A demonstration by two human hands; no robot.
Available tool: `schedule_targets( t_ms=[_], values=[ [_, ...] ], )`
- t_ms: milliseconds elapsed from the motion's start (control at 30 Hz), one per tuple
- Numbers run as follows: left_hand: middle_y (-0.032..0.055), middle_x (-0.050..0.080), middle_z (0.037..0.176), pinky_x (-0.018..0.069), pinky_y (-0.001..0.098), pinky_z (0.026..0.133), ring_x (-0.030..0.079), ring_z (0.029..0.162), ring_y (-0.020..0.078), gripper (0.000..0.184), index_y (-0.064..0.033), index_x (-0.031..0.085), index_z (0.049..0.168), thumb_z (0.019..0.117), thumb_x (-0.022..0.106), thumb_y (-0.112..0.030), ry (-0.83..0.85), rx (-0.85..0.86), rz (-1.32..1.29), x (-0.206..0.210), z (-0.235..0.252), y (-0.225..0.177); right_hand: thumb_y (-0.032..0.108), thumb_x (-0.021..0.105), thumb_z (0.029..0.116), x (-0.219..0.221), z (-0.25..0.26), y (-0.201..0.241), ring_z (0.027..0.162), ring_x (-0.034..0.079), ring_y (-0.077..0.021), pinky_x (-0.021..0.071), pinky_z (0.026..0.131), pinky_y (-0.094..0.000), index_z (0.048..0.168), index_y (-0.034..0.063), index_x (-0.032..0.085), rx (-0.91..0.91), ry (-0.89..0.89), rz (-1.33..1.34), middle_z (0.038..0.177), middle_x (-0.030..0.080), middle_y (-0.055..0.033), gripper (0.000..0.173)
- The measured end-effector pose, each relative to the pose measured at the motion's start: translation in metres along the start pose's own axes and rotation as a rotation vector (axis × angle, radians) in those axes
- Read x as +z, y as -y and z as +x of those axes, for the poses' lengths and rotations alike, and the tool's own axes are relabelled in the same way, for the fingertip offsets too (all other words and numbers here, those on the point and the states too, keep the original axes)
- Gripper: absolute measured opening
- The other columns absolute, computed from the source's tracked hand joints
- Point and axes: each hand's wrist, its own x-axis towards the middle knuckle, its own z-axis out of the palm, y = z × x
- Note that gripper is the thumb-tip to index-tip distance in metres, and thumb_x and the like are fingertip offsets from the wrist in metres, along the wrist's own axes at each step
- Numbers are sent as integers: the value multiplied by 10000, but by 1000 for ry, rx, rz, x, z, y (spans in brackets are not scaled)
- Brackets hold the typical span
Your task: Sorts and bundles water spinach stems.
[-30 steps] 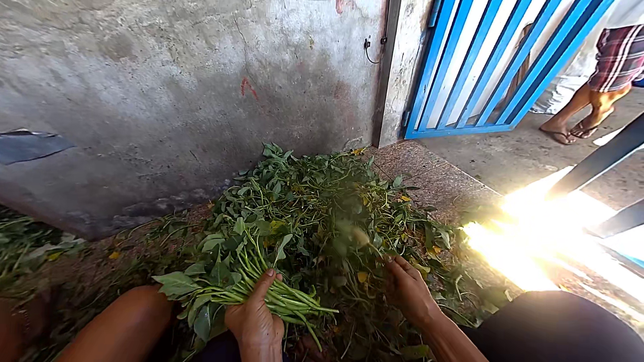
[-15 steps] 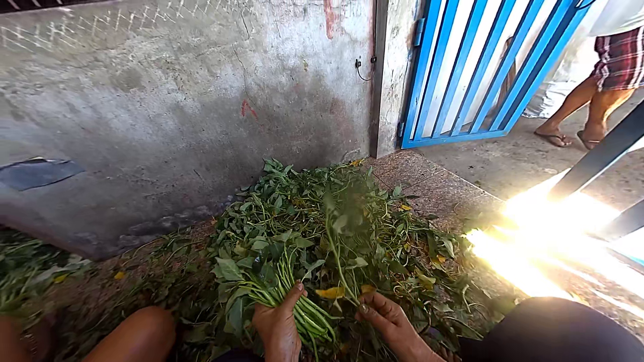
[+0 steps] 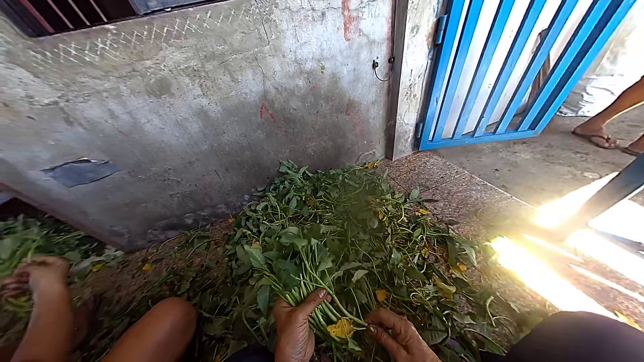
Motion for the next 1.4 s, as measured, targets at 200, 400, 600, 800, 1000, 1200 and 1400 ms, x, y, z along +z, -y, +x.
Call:
schedule_targets(
  t_ms=[200, 400, 600, 800, 1000, 1200, 1400],
  values=[
    [255, 714, 801, 641, 416, 685, 734, 693, 304, 343, 135, 600, 1011, 702, 748, 145, 42, 49, -10, -3, 3, 2, 229, 533, 1070, 1, 1, 13, 1008, 692, -204, 484, 982, -535, 1116, 77, 728, -21, -6, -228, 1026, 737, -74, 252],
    [222, 732, 862, 646, 393, 730, 745, 772, 268, 400, 124, 625, 1012, 649, 779, 189, -36, 42, 96, 1, 2, 2, 275, 534, 1070, -2, 2, 23, 991, 703, -213, 469, 991, -545, 1113, 143, 740, -90, 10, -442, 992, 742, -48, 249],
    [222, 733, 889, 646, 405, 757, 747, 804, 265, 454, 122, 609, 1052, 634, 780, 161, 64, 57, 67, 5, -3, 6, 666, 584, 942, 2, 29, 45, 1131, 660, -296, 468, 1041, -574, 1208, 52, 687, 200, 95, -296, 1142, 716, -128, 677],
    [154, 743, 919, 645, 373, 790, 745, 834, 203, 522, 79, 606, 1092, 616, 801, 166, 148, 74, 27, 10, -11, 9, 182, 845, 822, 47, 63, 80, 714, 637, -115, 564, 666, -278, 956, 46, 606, 309, -421, 610, 793, 644, -32, 306],
    [187, 737, 910, 644, 381, 784, 745, 828, 228, 514, 103, 619, 1072, 594, 799, 160, 111, 65, 38, 10, -10, 8, 143, 699, 957, 56, 64, 90, 833, 682, -170, 586, 767, -328, 1039, 4, 691, 462, -519, 863, 909, 706, -111, 161],
    [196, 729, 883, 643, 371, 756, 739, 803, 238, 462, 112, 626, 1043, 614, 794, 146, -3, 66, 74, 16, -9, 14, 129, 598, 1025, 63, 57, 62, 918, 706, -103, 594, 852, -263, 1106, 4, 691, 128, -500, 387, 979, 731, -62, 176],
    [193, 717, 865, 643, 382, 700, 729, 762, 243, 374, 109, 606, 1052, 712, 747, 177, -199, 90, 14, 13, -1, 4, 81, 572, 954, 36, 12, 33, 833, 702, -266, 619, 681, -389, 998, 41, 666, -256, -225, -602, 935, 662, -142, 111]
  ],
)
